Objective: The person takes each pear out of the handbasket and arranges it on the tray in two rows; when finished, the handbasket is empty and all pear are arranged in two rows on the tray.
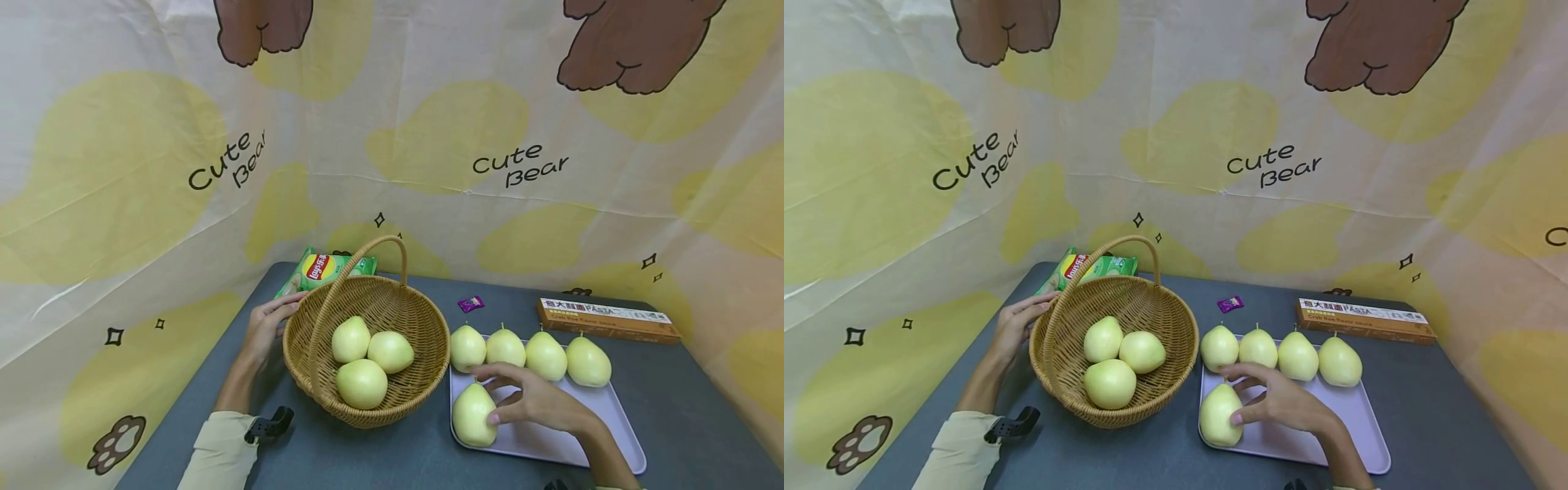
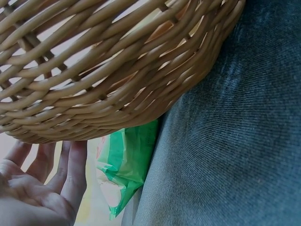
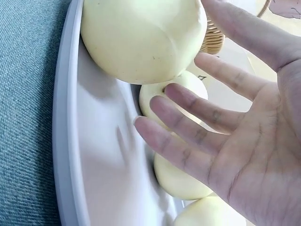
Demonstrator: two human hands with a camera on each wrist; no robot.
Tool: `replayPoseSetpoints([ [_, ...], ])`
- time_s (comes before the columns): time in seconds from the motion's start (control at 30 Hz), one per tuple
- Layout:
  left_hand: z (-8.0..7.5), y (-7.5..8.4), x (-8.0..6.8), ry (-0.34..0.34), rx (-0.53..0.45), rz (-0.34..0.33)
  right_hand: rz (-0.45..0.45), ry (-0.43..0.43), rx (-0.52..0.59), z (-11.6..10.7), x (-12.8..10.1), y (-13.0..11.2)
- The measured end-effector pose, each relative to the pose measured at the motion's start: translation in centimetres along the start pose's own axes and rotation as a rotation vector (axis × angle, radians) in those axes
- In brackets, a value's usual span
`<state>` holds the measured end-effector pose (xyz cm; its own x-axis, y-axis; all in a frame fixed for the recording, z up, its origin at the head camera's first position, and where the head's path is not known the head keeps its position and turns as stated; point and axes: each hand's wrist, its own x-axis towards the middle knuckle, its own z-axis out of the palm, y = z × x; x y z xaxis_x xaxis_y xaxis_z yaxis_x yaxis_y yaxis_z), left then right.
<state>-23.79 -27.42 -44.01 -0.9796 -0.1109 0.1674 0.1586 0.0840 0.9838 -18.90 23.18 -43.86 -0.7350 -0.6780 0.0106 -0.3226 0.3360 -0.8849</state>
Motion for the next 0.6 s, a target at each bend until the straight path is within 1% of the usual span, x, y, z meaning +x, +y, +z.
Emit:
replayPoseSetpoints([
  [0.13,-0.03,0.0,0.0,-0.003,-0.002,0.001,-0.011,0.037,-0.004,-0.09,-0.02,-0.13],
  [0.37,-0.02,-0.01,-0.02,-0.004,0.005,0.0,0.007,0.089,-0.007,-0.25,-0.11,-0.34],
  [0.6,0.0,0.17,-0.06,-0.005,0.004,-0.005,-0.044,0.16,-0.046,-0.48,0.01,-0.68],
])
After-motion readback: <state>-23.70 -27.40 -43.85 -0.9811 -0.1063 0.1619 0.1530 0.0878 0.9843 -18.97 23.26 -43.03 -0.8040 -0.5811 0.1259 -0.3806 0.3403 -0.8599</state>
